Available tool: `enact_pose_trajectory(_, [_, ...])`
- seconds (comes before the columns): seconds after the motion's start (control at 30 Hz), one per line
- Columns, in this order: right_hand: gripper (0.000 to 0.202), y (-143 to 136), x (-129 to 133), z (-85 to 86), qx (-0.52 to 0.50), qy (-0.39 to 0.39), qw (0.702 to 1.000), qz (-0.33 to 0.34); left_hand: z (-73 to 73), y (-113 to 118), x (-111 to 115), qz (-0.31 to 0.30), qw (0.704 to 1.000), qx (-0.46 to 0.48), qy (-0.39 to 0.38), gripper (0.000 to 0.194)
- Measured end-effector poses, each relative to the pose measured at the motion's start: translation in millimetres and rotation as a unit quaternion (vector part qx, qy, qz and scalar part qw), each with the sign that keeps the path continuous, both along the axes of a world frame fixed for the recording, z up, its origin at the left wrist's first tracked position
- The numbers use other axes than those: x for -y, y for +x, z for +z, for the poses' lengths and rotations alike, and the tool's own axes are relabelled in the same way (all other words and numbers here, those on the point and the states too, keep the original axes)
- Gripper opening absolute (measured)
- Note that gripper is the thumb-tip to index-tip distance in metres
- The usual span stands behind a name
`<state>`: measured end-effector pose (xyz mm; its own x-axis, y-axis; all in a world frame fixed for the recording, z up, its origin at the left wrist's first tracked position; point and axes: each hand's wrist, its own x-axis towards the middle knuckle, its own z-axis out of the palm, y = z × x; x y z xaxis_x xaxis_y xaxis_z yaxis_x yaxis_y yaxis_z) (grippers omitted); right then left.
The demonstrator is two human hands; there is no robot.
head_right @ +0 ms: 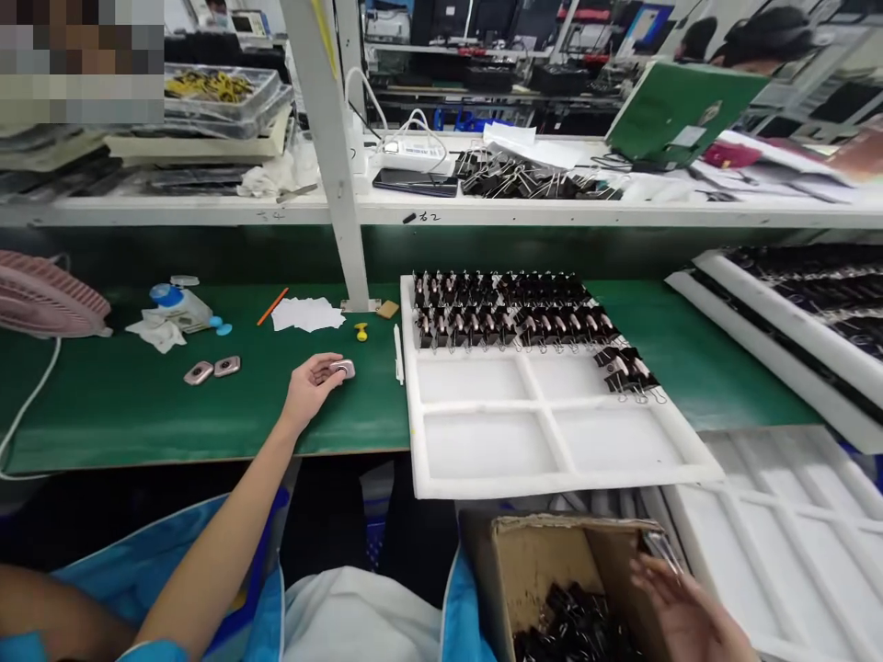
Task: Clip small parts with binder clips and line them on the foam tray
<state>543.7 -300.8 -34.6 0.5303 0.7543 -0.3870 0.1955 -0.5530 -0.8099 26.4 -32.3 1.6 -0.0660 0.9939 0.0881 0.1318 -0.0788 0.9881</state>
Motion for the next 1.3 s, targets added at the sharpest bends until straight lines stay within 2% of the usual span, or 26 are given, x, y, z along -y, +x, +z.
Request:
enact_pose_trajectory(0.07, [0.033,-28.6,-30.9,36.0,-0.031,0.107,0.993,-0.042,1.2,-1.0,0.7,-0.004,1.000,0.016,-0.008,0.038])
enact_pose_trajectory(0.1, [0.028,-48.6,-51.2,53.6,-0.036,0.140,0.989,-0.032,1.4,-1.8,1.0,-0.006,1.000,0.026,-0.011,0.039])
enact_pose_trajectory(0.17, [0.028,-96.8,-97.0,84.5,-0.024,0.171,0.983,0.060,1.3,-4.1,1.2,-0.009,0.999,0.047,-0.016,0.040])
enact_pose_trajectory(0.23, [0.034,-150.6,-145.0,105.4,-0.028,0.178,0.960,0.216,0.5,-7.0,1.0,-0.012,0.998,0.066,-0.019,0.042])
enact_pose_trajectory(0.27, [0.035,-177.5,-168.3,111.4,-0.055,0.184,0.941,0.277,-0.1,-8.3,0.7,-0.013,0.997,0.076,-0.020,0.043])
enact_pose_trajectory(0.33, [0.039,-227.0,-211.8,114.4,-0.155,0.189,0.909,0.338,-1.4,-10.5,-0.2,-0.011,0.995,0.095,-0.020,0.044])
enact_pose_trajectory(0.43, [0.057,-280.3,-263.3,103.8,-0.267,0.158,0.878,0.366,-2.3,-12.0,-1.4,-0.013,0.993,0.113,-0.017,0.045])
enact_pose_trajectory(0.5, [0.054,-299.4,-284.2,93.1,-0.271,0.142,0.877,0.371,-2.0,-12.5,-1.5,-0.017,0.992,0.121,-0.017,0.045])
enact_pose_trajectory(0.6, [0.051,-308.2,-293.5,78.9,-0.213,0.152,0.882,0.392,-0.7,-13.7,-0.3,-0.024,0.990,0.138,-0.022,0.045])
enact_pose_trajectory(0.7, [0.050,-304.8,-288.2,69.2,-0.163,0.192,0.876,0.411,0.7,-15.7,1.6,-0.044,0.987,0.151,-0.030,0.045])
enact_pose_trajectory(0.83, [0.057,-299.9,-282.4,61.5,-0.128,0.226,0.872,0.416,1.7,-18.1,2.9,-0.066,0.983,0.168,-0.038,0.045])
enact_pose_trajectory(1.07, [0.049,-303.9,-278.6,67.5,-0.028,0.246,0.850,0.464,1.0,-18.6,3.2,-0.091,0.975,0.192,-0.065,0.046])
enact_pose_trajectory(1.3, [0.042,-303.4,-279.7,67.4,0.006,0.265,0.833,0.486,2.7,-18.2,4.2,-0.103,0.974,0.189,-0.075,0.046])
